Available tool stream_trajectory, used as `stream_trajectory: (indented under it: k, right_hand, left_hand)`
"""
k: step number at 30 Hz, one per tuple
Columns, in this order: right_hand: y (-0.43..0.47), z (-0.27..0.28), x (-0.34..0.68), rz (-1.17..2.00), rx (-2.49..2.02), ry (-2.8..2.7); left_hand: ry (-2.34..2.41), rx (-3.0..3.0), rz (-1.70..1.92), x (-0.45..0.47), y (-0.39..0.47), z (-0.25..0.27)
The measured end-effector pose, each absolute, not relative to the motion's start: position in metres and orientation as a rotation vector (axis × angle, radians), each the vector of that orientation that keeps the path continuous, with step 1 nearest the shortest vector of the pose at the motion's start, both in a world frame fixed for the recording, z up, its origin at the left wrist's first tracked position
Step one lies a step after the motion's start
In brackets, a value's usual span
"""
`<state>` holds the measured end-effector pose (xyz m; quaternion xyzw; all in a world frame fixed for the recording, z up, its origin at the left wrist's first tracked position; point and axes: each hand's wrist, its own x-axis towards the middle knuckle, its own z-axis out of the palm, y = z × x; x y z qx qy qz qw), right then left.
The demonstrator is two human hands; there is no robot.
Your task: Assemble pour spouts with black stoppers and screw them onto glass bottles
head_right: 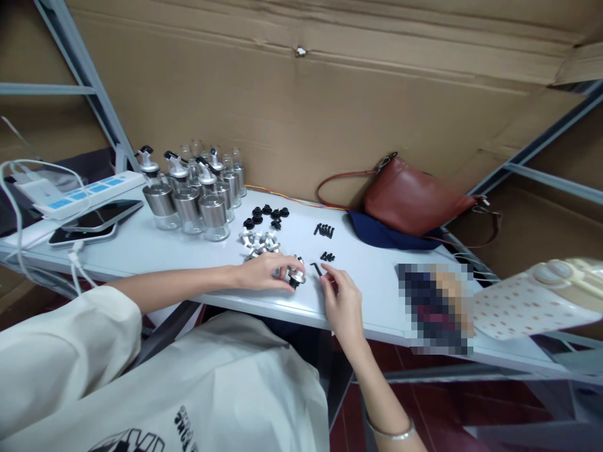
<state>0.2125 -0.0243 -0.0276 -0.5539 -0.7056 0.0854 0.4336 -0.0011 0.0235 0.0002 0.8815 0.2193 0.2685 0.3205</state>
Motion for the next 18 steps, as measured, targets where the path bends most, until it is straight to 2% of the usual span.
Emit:
stream_trajectory:
  k: [4, 18]
  right_hand:
    - [-0.025, -0.025, 0.205, 0.135, -1.329, -1.597]
    - [-0.031, -0.031, 0.192, 0.235, -1.247, -1.504]
  left_hand:
    - [0.586, 2.26, 0.615, 0.0, 0.022, -0.001]
    - [0.309, 2.483, 0.688, -0.002, 0.026, -0.005]
